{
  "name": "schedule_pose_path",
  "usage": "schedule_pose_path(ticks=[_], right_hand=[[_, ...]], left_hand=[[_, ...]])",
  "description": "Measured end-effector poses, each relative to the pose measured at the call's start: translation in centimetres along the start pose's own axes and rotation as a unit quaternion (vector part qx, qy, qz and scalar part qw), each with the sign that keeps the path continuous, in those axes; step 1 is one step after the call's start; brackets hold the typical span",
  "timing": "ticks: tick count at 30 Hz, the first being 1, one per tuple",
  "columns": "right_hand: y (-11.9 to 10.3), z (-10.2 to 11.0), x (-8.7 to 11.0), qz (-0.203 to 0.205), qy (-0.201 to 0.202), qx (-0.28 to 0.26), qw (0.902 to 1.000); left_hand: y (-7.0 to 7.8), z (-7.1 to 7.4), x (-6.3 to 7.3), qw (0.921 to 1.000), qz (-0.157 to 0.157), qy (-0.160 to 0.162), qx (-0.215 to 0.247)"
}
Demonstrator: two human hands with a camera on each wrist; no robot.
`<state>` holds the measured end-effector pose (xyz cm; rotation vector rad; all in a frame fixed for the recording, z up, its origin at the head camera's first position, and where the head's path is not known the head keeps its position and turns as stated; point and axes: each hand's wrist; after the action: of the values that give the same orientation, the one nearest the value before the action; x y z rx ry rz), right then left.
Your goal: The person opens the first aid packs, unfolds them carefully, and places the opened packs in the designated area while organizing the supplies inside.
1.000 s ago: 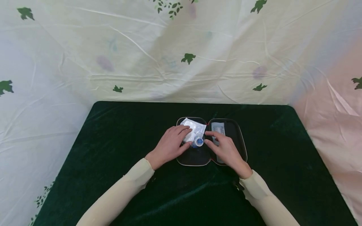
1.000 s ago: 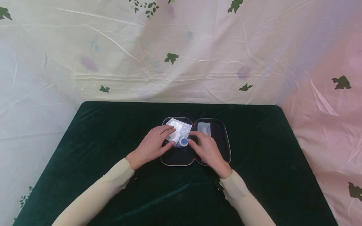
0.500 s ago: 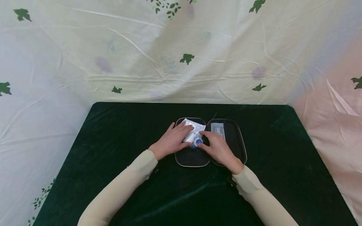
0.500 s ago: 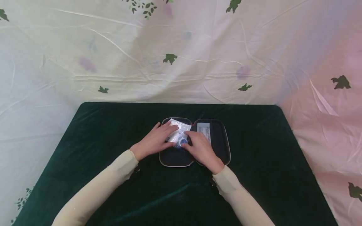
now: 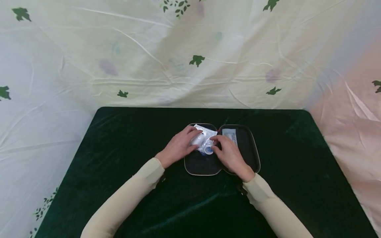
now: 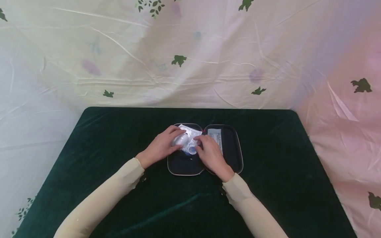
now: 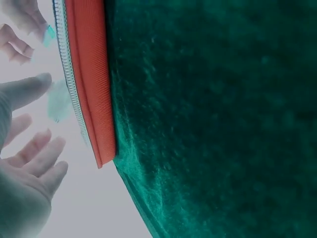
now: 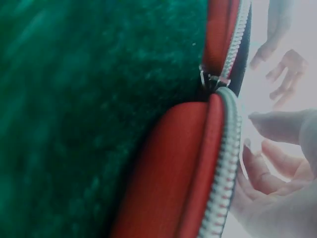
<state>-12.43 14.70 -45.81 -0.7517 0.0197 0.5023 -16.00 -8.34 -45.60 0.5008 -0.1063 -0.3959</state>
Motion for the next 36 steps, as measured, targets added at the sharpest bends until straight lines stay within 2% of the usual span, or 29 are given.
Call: schedule_pose_path(ticks=[4, 7, 15, 18, 21, 25, 29, 33, 36], right_hand=[[-0.2, 0.2, 0.1, -0.001, 0.034, -0.027, 0.9990], [-0.2, 0.4, 0.3, -0.003, 0.056, -0.044, 0.9975], [0.0, 1.2, 0.6, -0.023, 0.088, -0.070, 0.9934], [0.2, 1.3, 0.7, -0.029, 0.091, -0.071, 0.9929], [0.4, 1.5, 0.8, -0.030, 0.096, -0.070, 0.9924], [0.4, 1.9, 1.1, -0.029, 0.110, -0.072, 0.9909], [0.4, 2.3, 1.2, -0.034, 0.128, -0.072, 0.9887], [0.3, 2.7, 1.1, -0.038, 0.140, -0.067, 0.9872], [0.3, 2.9, 1.0, -0.039, 0.145, -0.068, 0.9863]], left_hand=[[0.0, 0.0, -0.4, 0.9987, 0.005, 0.032, 0.039], [0.0, -0.2, -0.8, 0.9977, 0.010, 0.053, 0.042], [-0.4, -0.9, -1.5, 0.9966, 0.056, 0.048, -0.035], [-0.5, -1.1, -1.5, 0.9947, 0.063, 0.055, -0.059], [-0.3, -1.1, -1.2, 0.9942, 0.064, 0.060, -0.062], [0.0, -0.9, -0.2, 0.9955, 0.037, 0.074, -0.046], [0.3, -0.9, 1.2, 0.9957, -0.027, 0.082, -0.032], [0.7, -1.1, 2.5, 0.9942, -0.079, 0.065, -0.035], [1.1, -1.4, 3.1, 0.9930, -0.094, 0.041, -0.058]])
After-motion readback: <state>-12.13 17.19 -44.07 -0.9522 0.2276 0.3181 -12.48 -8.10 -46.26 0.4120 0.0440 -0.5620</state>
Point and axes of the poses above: each hand's wrist, its own x-axis away from the middle knuckle, its own z-axis out of the back of the hand, y = z × x, and after that the axes turned 13 degrees about z, right-handed
